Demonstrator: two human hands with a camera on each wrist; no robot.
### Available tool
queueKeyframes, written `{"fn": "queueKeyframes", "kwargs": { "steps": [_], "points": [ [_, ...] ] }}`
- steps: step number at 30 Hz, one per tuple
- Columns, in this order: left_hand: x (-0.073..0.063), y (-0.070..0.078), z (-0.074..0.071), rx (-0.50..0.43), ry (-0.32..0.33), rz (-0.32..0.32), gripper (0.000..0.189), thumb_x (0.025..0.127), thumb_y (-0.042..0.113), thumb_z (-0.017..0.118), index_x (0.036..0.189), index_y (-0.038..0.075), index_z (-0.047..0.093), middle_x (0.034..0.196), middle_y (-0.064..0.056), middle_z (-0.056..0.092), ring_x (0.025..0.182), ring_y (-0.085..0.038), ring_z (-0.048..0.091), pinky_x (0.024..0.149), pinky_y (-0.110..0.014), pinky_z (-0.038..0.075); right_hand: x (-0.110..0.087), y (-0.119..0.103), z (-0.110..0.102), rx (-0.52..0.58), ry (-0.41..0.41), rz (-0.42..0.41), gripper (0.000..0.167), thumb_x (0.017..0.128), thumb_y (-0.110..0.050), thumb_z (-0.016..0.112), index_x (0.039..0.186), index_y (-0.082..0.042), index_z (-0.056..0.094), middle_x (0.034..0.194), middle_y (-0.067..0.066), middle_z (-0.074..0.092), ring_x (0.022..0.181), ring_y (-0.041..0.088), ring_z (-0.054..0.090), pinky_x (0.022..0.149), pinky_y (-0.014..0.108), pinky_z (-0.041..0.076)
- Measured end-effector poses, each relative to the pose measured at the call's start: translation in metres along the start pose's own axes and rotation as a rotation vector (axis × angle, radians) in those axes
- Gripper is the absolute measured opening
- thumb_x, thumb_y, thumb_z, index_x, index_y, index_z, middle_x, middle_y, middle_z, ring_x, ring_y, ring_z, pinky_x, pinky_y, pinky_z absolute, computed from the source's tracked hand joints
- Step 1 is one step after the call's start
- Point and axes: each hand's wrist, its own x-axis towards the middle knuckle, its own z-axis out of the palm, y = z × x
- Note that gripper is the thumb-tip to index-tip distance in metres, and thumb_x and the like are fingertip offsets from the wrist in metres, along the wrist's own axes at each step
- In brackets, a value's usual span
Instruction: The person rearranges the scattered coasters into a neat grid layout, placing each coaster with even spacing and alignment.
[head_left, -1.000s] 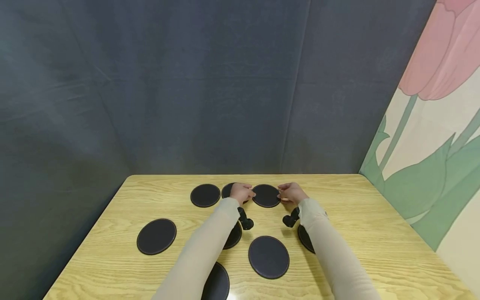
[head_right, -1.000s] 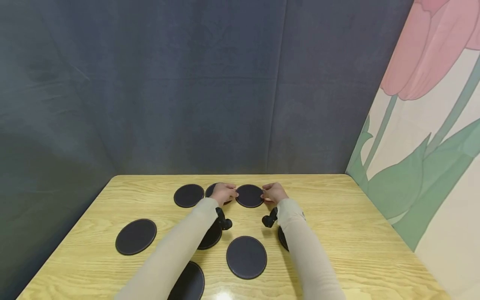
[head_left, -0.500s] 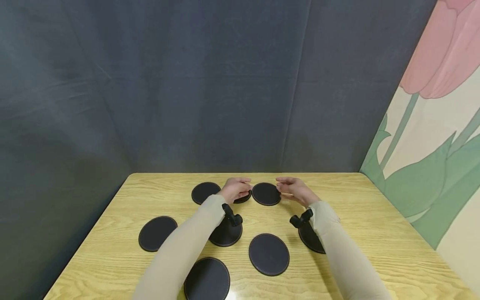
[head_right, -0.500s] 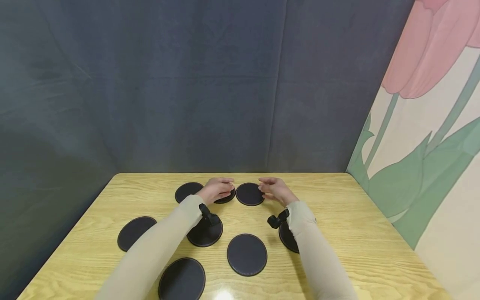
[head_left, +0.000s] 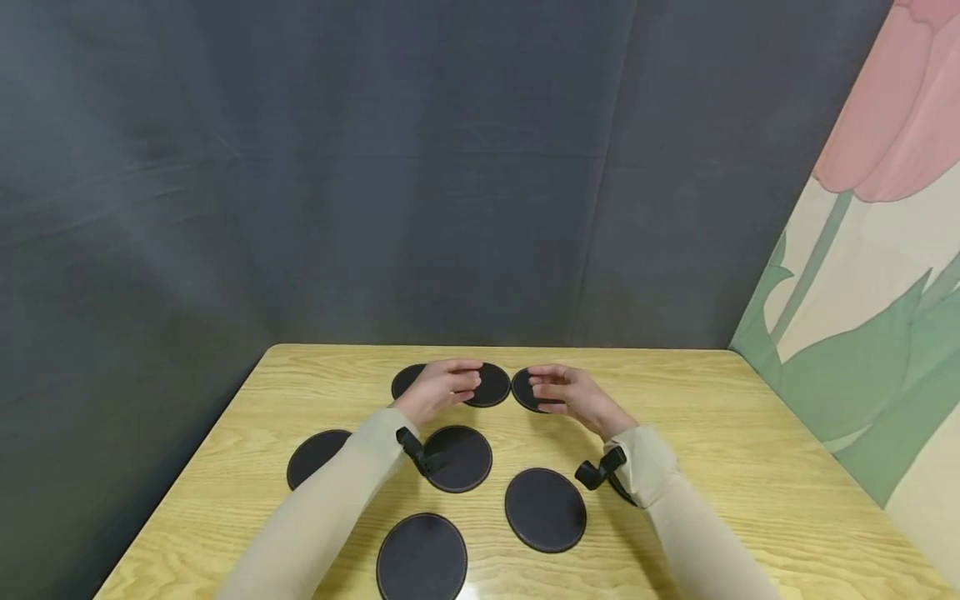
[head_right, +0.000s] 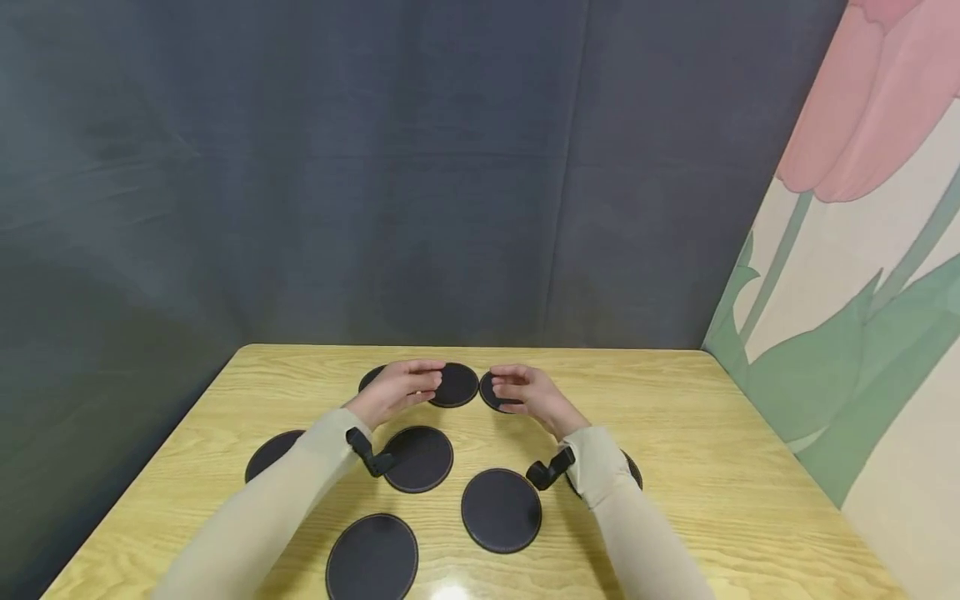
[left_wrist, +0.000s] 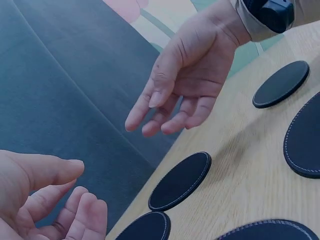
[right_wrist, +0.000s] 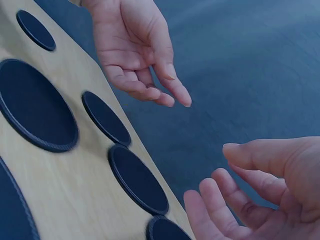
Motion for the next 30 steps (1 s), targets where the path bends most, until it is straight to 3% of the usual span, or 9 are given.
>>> {"fn": "queueKeyframes", "kwargs": {
  "steps": [6,9,13,16,20,25,30],
  "points": [
    [-0.021,0.003,-0.014,-0.001,0.030,0.013,0.041,0.095,0.003,0.058,0.135,0.002,0.053,0.142,-0.019,0.047,0.129,-0.034,0.047,0.109,-0.052,0.038,-0.003,-0.005,0.021,0.014,-0.040,-0.001,0.051,0.096,-0.005,0.056,0.141,0.009,0.038,0.130,0.020,0.051,0.099,0.009,0.061,0.095,0.046,0.051],
    [-0.030,0.005,-0.019,0.013,0.032,0.024,0.041,0.095,0.003,0.058,0.135,0.001,0.052,0.141,-0.018,0.048,0.127,-0.031,0.049,0.108,-0.052,0.038,-0.004,-0.004,0.030,0.022,-0.053,0.007,0.050,0.096,-0.005,0.057,0.141,0.009,0.039,0.131,0.020,0.051,0.102,0.012,0.061,0.097,0.049,0.050],
    [-0.040,0.005,-0.023,0.048,0.041,0.015,0.042,0.094,0.003,0.059,0.136,0.000,0.052,0.135,-0.017,0.052,0.124,-0.032,0.051,0.103,-0.046,0.046,-0.006,-0.001,0.042,0.030,-0.069,0.015,0.049,0.096,-0.005,0.057,0.140,0.008,0.041,0.134,0.028,0.046,0.116,0.032,0.056,0.097,0.051,0.049],
    [-0.047,0.002,-0.025,0.068,0.058,0.006,0.042,0.094,0.003,0.059,0.135,-0.001,0.052,0.126,-0.014,0.057,0.116,-0.029,0.057,0.099,-0.043,0.049,-0.006,0.003,0.050,0.028,-0.079,0.018,0.048,0.095,-0.004,0.058,0.139,0.009,0.043,0.134,0.030,0.044,0.123,0.040,0.049,0.097,0.053,0.049],
    [-0.056,-0.004,-0.028,0.127,0.065,0.006,0.041,0.093,0.002,0.060,0.133,-0.005,0.052,0.113,-0.011,0.060,0.106,-0.024,0.061,0.097,-0.044,0.050,-0.005,0.009,0.058,0.006,-0.087,0.029,0.046,0.094,-0.003,0.057,0.137,0.010,0.044,0.127,0.024,0.049,0.117,0.036,0.052,0.094,0.053,0.050],
    [-0.068,-0.014,-0.033,0.197,0.083,-0.006,0.041,0.092,0.002,0.062,0.131,-0.006,0.054,0.118,-0.019,0.058,0.103,-0.021,0.061,0.096,-0.045,0.051,-0.005,0.017,0.063,-0.012,-0.105,0.033,0.045,0.094,-0.002,0.058,0.135,0.010,0.045,0.122,0.020,0.050,0.106,0.030,0.057,0.090,0.049,0.054],
    [-0.077,-0.025,-0.040,0.211,0.094,-0.016,0.040,0.092,-0.002,0.058,0.131,-0.008,0.052,0.123,-0.026,0.052,0.110,-0.033,0.059,0.096,-0.045,0.051,-0.004,0.024,0.065,-0.027,-0.122,0.025,0.047,0.092,-0.001,0.059,0.135,0.012,0.044,0.119,0.020,0.049,0.093,0.020,0.059,0.087,0.046,0.055]
  ]
}}
